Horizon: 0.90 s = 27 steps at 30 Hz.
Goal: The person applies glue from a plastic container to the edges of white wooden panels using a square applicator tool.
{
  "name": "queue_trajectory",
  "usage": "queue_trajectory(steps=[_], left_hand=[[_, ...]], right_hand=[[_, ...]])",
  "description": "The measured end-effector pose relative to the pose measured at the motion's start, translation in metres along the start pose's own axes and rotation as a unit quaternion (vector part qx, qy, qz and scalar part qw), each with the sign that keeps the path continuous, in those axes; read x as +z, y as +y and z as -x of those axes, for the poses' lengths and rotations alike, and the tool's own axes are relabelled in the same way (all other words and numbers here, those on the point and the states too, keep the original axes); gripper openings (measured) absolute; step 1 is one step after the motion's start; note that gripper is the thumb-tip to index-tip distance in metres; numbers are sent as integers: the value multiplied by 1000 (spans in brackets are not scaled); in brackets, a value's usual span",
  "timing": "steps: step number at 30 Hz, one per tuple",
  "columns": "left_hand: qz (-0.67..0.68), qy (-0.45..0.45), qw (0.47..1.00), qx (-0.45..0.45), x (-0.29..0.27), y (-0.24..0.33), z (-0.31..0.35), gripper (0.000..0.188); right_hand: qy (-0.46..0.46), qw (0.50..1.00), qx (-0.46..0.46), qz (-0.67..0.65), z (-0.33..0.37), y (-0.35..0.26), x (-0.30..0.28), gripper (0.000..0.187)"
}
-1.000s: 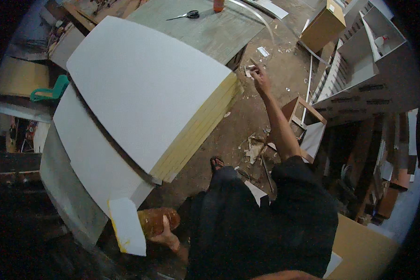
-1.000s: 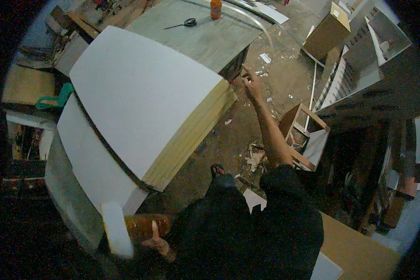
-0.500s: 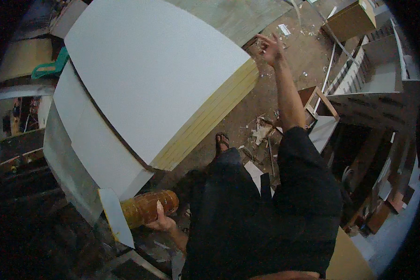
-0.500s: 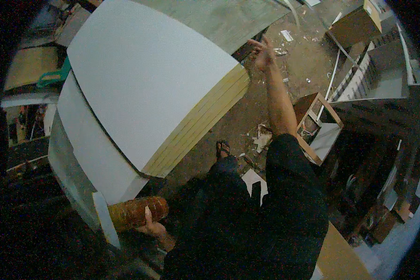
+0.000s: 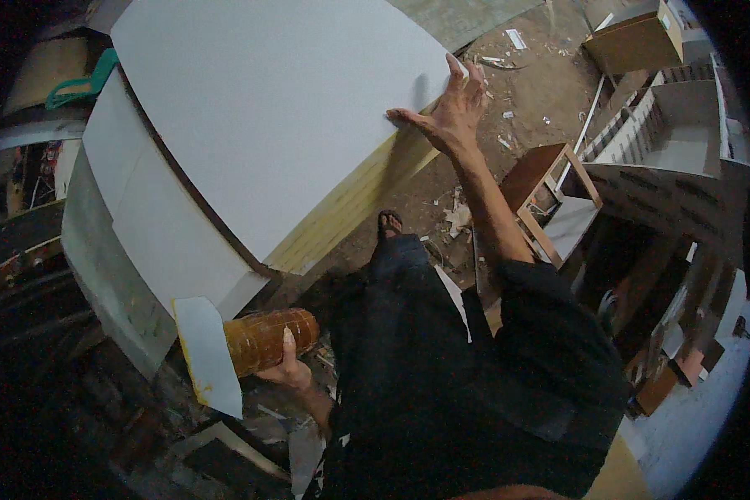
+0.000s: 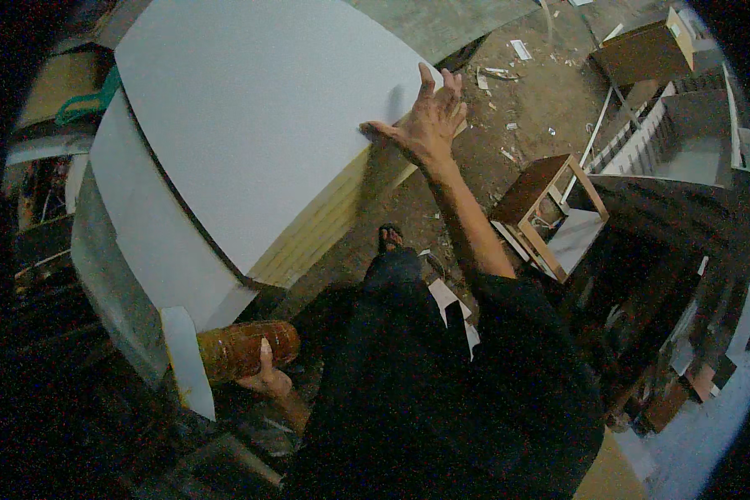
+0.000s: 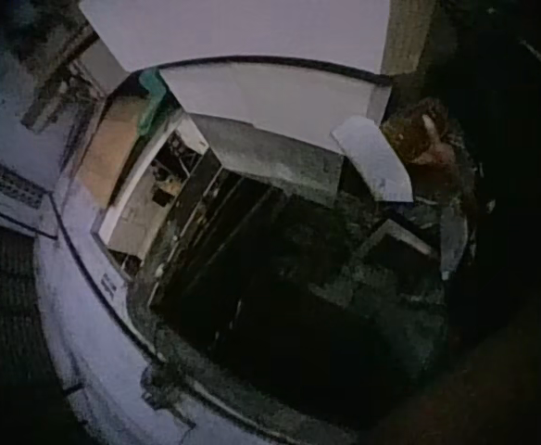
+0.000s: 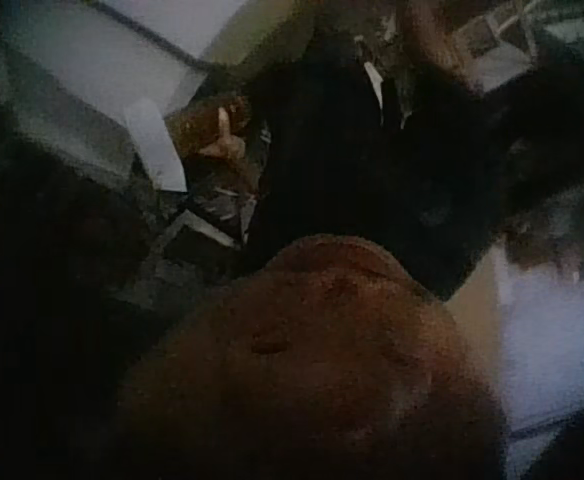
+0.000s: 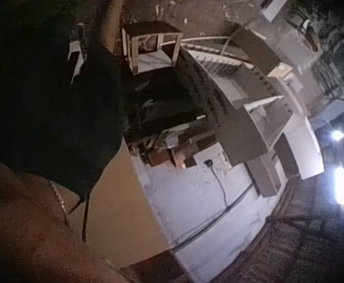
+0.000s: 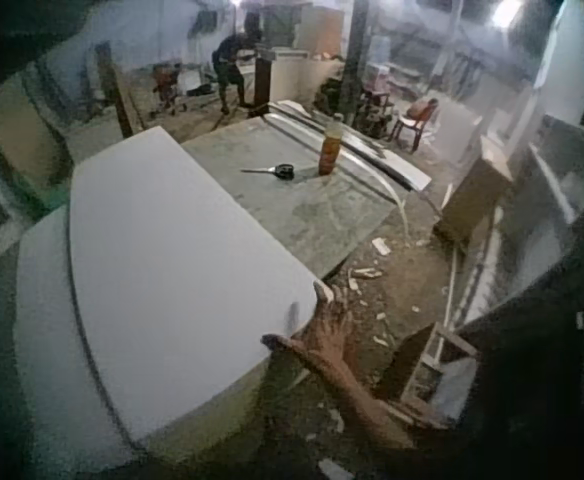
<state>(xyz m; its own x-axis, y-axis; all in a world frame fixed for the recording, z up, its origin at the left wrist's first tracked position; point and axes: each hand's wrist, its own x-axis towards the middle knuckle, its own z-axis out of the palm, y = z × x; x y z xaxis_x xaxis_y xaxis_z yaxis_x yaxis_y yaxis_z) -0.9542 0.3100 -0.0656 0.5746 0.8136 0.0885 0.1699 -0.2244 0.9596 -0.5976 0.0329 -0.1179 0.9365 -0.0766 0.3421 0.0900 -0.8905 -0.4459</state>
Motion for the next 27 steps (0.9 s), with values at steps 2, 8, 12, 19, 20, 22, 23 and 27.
queue_trajectory(steps=[2, 8, 12, 19, 20, 22, 23, 27], left_hand=[[2, 6, 1000, -12, 0, 0, 7, 74], [60, -6, 997, -50, -28, -44, 9, 75], [35, -34, 999, 25, -34, -47, 1, 68], [47, -15, 998, 30, -31, -31, 1, 69], [58, -6, 998, 24, -32, -32, 2, 70], [55, 42, 997, 18, -31, -29, 10, 72], [62, 45, 997, -19, -31, -31, 10, 72], [119, 66, 985, -110, -55, -46, 10, 71]], right_hand=[[-14, 1000, 19, 2, 5, -9, 6, 138], [-25, 997, 1, -68, 45, -19, 12, 149], [-24, 998, -13, -57, 62, -13, -13, 150], [2, 998, -3, -56, 41, 22, -20, 136], [15, 997, 2, -76, 42, 29, -10, 134], [47, 992, -9, -113, 52, 39, 10, 126], [66, 989, -20, -129, 57, 47, 22, 120], [75, 849, 145, -503, 109, 204, 107, 62]])
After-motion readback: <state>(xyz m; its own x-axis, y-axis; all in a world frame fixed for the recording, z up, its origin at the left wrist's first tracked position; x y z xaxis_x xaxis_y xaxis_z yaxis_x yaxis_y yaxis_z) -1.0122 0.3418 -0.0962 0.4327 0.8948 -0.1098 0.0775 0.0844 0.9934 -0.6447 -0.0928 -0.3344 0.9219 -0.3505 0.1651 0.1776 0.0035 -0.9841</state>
